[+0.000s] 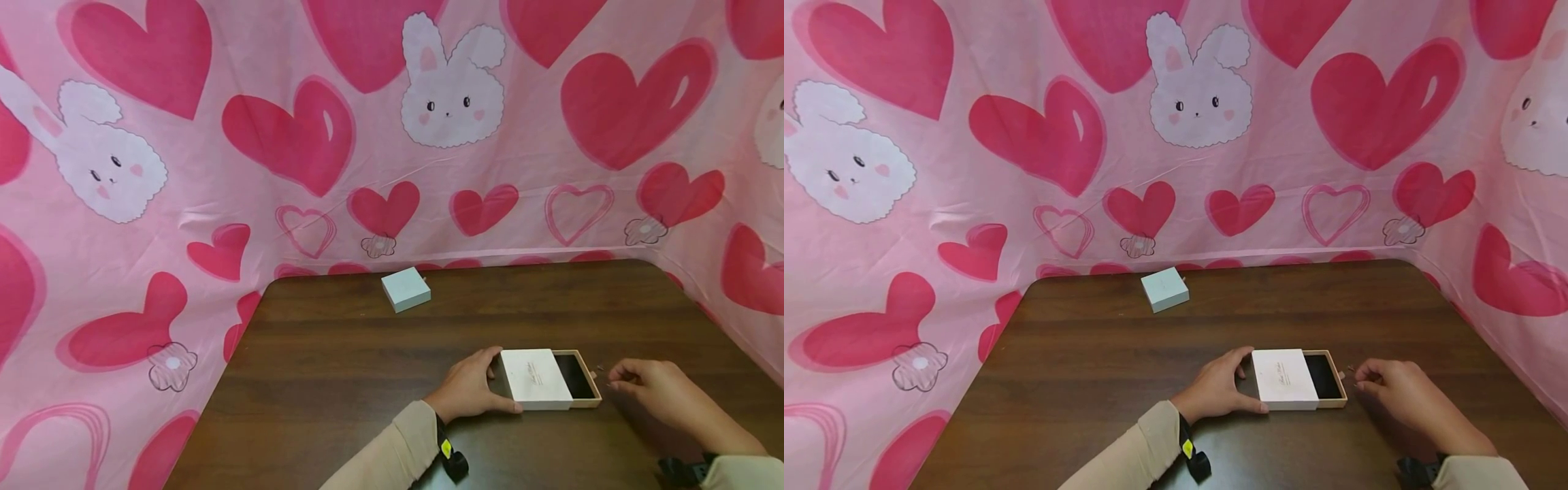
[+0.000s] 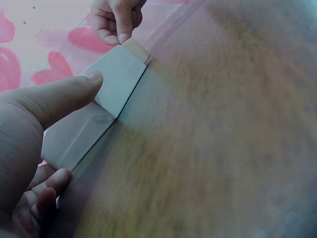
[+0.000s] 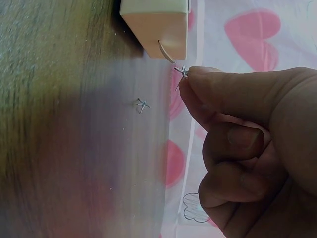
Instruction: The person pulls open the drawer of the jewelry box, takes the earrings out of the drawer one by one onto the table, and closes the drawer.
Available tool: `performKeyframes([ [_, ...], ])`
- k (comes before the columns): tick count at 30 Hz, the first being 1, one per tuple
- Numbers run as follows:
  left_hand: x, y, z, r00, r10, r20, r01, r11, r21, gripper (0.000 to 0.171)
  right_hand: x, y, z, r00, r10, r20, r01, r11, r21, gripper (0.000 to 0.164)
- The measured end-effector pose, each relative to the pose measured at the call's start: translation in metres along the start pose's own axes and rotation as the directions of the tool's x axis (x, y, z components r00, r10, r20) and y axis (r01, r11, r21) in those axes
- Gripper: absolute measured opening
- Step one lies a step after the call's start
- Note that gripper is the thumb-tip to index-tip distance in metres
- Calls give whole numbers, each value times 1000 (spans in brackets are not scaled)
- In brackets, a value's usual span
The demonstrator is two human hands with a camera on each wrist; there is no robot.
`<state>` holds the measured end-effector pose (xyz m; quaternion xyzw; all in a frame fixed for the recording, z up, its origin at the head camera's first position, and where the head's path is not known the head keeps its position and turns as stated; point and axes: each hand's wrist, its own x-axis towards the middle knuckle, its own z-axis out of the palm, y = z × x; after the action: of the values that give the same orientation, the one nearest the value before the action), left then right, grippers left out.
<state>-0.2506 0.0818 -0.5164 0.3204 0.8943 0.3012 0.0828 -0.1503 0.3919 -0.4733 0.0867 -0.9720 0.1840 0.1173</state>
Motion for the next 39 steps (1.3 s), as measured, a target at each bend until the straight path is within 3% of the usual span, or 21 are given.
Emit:
performKeyframes([
  [8, 0, -1, 0, 1000, 5, 3, -5, 1000, -8, 102, 0, 1, 0, 1000, 17, 13, -17, 1000, 4, 21],
  [15, 0, 0, -1, 1000, -3, 5, 3, 1000, -5, 102, 0, 0, -1, 996, 55, 70, -56, 998, 13, 18],
  [23, -1, 1, -1, 1000, -4, 0, 4, 1000, 1, 101, -1, 4, 5, 1000, 22, 18, -22, 1000, 16, 22],
  [39, -2, 1, -1, 1000, 19, -12, -19, 1000, 1, 102, -1, 6, 13, 1000, 10, 10, -10, 1000, 11, 24],
])
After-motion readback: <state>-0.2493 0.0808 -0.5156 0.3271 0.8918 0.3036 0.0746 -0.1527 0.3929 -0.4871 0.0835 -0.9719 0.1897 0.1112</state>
